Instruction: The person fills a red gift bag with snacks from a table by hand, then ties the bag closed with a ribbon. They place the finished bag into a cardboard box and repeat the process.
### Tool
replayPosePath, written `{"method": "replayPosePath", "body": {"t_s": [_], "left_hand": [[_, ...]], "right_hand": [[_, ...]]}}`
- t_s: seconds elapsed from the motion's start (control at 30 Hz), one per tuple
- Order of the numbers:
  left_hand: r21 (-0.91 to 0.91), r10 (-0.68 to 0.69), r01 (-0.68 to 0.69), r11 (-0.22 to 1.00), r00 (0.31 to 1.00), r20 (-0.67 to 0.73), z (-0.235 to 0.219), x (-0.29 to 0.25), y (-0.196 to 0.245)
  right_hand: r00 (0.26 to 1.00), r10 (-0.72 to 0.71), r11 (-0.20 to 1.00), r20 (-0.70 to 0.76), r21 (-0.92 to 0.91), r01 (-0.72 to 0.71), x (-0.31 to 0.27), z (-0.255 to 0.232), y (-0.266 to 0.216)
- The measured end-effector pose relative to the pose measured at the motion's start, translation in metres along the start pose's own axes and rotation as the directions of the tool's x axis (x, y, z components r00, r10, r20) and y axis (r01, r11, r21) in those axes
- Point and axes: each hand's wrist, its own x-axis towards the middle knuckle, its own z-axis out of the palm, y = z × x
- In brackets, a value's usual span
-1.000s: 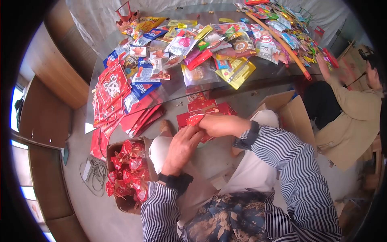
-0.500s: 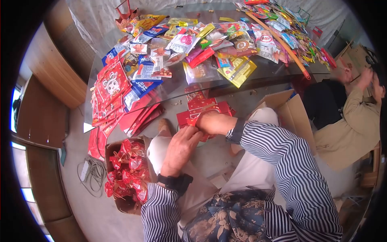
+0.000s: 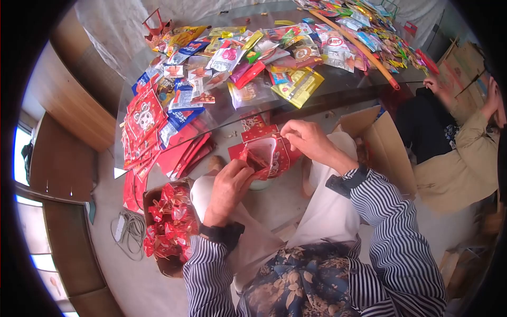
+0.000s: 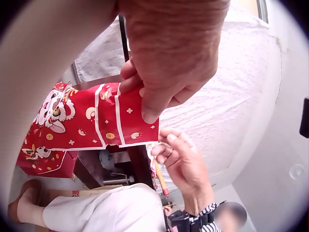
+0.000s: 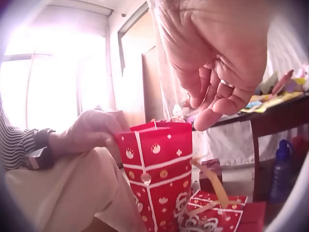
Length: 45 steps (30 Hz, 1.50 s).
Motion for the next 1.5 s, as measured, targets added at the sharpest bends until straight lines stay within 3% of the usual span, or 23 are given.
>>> {"method": "replayPosePath", "body": {"t_s": [0.1, 0.13, 0.23, 0.33, 0.43, 0.63, 0.73, 0.87, 1.13, 1.23, 1.33, 1.43, 1.5], "left_hand": [[0.014, -0.006, 0.005, 1.000, 0.999, 0.032, -0.003, -0.005, 0.002], [0.022, -0.012, 0.011, 1.000, 0.999, 0.043, -0.004, -0.006, 0.004], [0.018, -0.066, 0.064, 0.998, 0.993, 0.097, -0.009, -0.008, 0.009], [0.067, -0.048, 0.043, 0.997, 0.996, 0.075, -0.010, -0.008, 0.009], [0.059, -0.094, 0.088, 0.994, 0.991, 0.099, -0.008, -0.011, 0.010], [0.069, -0.071, 0.063, 0.996, 0.991, 0.115, -0.007, -0.013, 0.016], [0.083, -0.057, 0.047, 0.995, 0.991, 0.123, -0.008, -0.016, 0.014], [0.078, -0.069, 0.059, 0.995, 0.989, 0.133, -0.010, -0.016, 0.015], [0.075, -0.082, 0.076, 0.994, 0.993, 0.086, -0.009, -0.019, 0.014], [0.114, -0.040, 0.038, 0.993, 0.999, 0.018, -0.009, -0.019, 0.011], [0.113, -0.089, 0.092, 0.989, 0.995, -0.034, -0.008, -0.019, 0.009], [0.169, -0.035, 0.042, 0.985, 0.998, -0.043, -0.017, -0.009, 0.005], [0.165, -0.076, 0.077, 0.983, 0.997, -0.014, -0.022, -0.004, 0.006]], "right_hand": [[0.994, 0.102, 0.988, 0.038, 0.115, -0.106, -0.006, 0.017, 0.048], [0.991, 0.119, 0.977, 0.054, 0.171, -0.127, -0.006, 0.022, 0.051], [0.968, 0.212, 0.968, 0.135, 0.110, -0.228, -0.006, 0.027, 0.034], [0.980, 0.128, 0.986, 0.154, 0.087, -0.143, 0.011, 0.049, 0.065], [0.940, 0.206, 0.947, 0.271, 0.186, -0.261, 0.016, 0.044, 0.059], [0.966, 0.149, 0.888, 0.210, 0.402, -0.224, 0.017, 0.045, 0.075], [0.961, 0.211, 0.873, 0.180, 0.407, -0.268, 0.017, 0.043, 0.073], [0.970, 0.182, 0.899, 0.163, 0.371, -0.231, 0.022, 0.046, 0.081], [0.962, 0.262, 0.898, 0.072, 0.348, -0.270, 0.019, 0.038, 0.053], [0.947, 0.307, 0.898, 0.093, 0.300, -0.321, 0.018, 0.037, 0.058], [0.935, 0.335, 0.900, 0.115, 0.256, -0.354, 0.014, 0.032, 0.060], [0.924, 0.343, 0.903, 0.171, 0.211, -0.374, 0.010, 0.030, 0.065], [0.913, 0.330, 0.902, 0.239, 0.204, -0.380, 0.007, 0.029, 0.066]]}}
